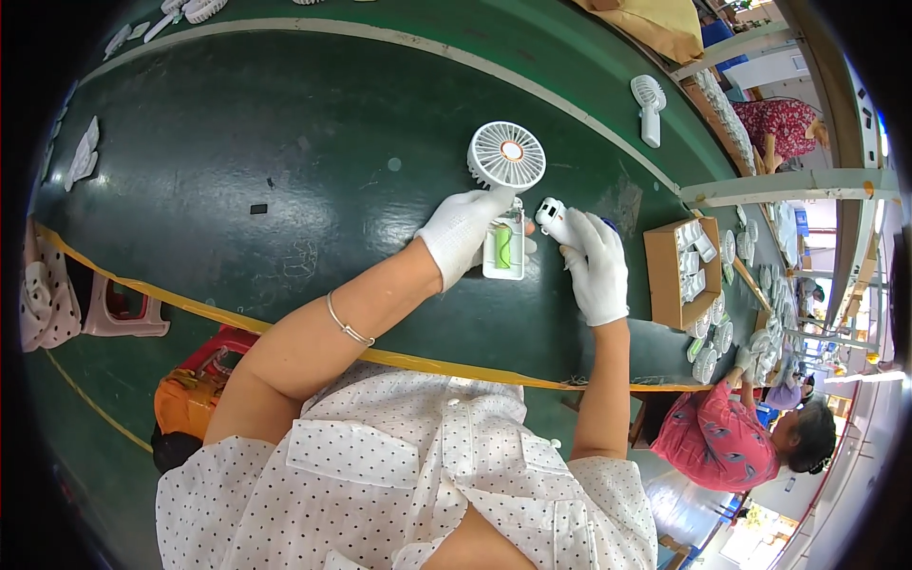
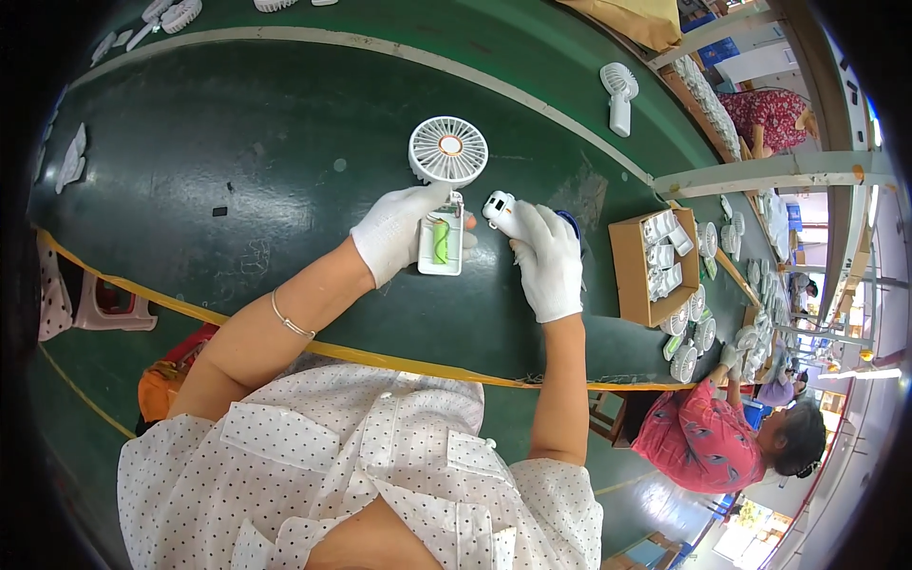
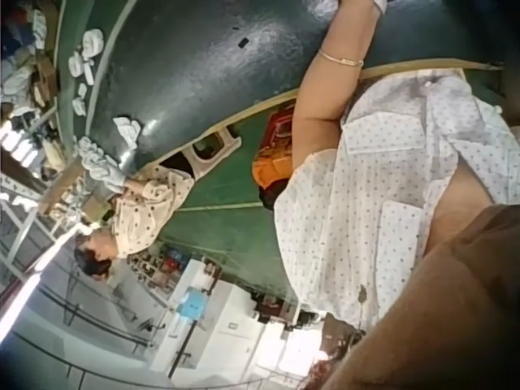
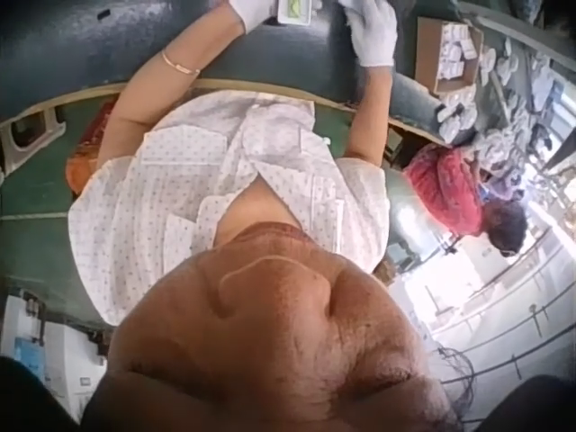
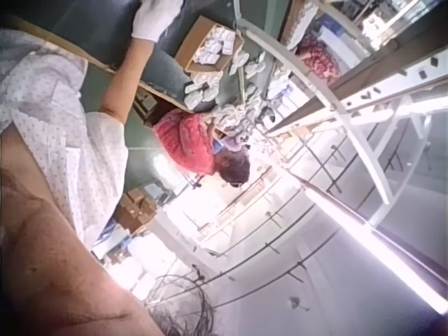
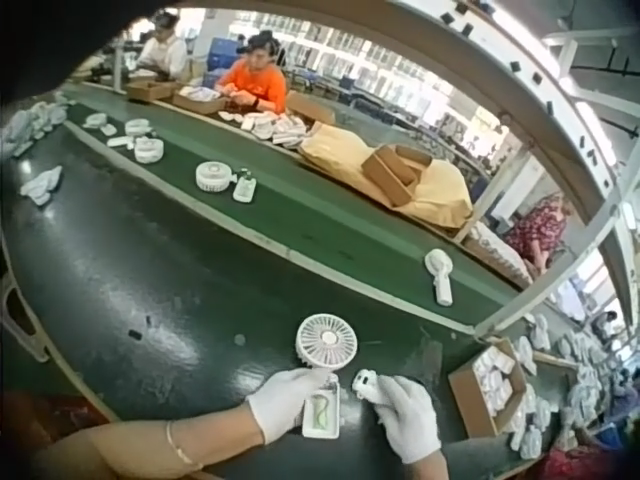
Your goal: The person assembles handheld fans by connecting components such as batteries, circuit boards, and fan casings, then securing them with screws using a screwdriver and tweezers.
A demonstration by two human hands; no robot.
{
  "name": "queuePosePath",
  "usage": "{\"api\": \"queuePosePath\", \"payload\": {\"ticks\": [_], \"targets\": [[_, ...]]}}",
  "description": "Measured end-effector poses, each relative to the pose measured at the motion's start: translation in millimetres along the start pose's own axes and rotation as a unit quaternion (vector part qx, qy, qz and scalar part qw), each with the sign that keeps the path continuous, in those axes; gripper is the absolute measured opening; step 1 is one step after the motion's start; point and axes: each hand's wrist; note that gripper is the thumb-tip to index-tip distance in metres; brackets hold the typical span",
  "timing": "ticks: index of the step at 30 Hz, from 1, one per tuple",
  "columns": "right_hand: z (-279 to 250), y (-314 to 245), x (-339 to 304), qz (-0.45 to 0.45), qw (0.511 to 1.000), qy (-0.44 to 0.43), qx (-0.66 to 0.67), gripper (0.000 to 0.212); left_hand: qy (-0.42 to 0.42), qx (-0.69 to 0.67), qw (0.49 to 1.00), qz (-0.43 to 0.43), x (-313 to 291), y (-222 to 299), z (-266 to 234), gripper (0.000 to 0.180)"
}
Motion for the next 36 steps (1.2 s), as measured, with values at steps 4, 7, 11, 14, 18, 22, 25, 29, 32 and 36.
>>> {"api": "queuePosePath", "payload": {"ticks": [4, 7, 11, 14, 18, 22, 25, 29, 32, 36], "targets": [[-3.1, -3.5, 0.0, 0.039, 0.999, 0.006, -0.03, 0.049, -0.013, -0.047, 0.998, -0.027, 9.8, -4.5, -6.2, 0.041], [-9.5, -25.2, -8.8, 0.13, 0.981, 0.017, 0.145, 0.047, -0.021, -0.056, 0.998, -0.031, 10.3, -6.1, -2.2, 0.04], [-23.0, -64.2, -4.4, 0.058, 0.987, 0.042, 0.147, 0.043, -0.09, 0.023, 0.996, -0.018, 0.9, -5.3, -1.8, 0.04], [-13.2, -81.0, -3.4, 0.096, 0.99, 0.032, 0.1, 0.043, -0.087, 0.089, 0.992, -0.007, -4.7, -5.9, 3.0, 0.036], [-11.7, -83.6, -4.2, 0.137, 0.985, 0.011, 0.106, 0.046, -0.088, 0.151, 0.984, 0.021, -6.9, -7.4, 5.0, 0.034], [8.4, -95.4, -10.2, 0.038, 0.993, 0.111, 0.023, 0.051, -0.097, 0.166, 0.975, 0.11, -2.0, -7.1, -3.4, 0.034], [13.0, -103.2, -17.8, 0.014, 0.992, 0.115, 0.057, 0.049, -0.092, 0.098, 0.987, 0.085, -5.2, 3.1, 3.8, 0.035], [11.6, -89.6, -13.3, 0.071, 0.952, 0.073, 0.289, 0.034, -0.133, 0.159, 0.968, 0.139, -6.7, 12.9, 1.0, 0.034], [-10.8, -88.9, -3.2, 0.197, 0.841, -0.02, 0.503, 0.034, -0.152, 0.139, 0.967, 0.148, -11.6, 18.9, 11.0, 0.032], [-0.1, -79.5, 1.1, 0.17, 0.837, -0.188, 0.484, 0.031, -0.156, 0.24, 0.952, 0.112, -16.9, 27.3, 10.8, 0.035]]}}
Point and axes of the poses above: each hand's wrist, its own x-axis towards the middle knuckle, its own z-axis out of the palm, y = z × x, and after that the axes turned 11 degrees about -x, right-handed
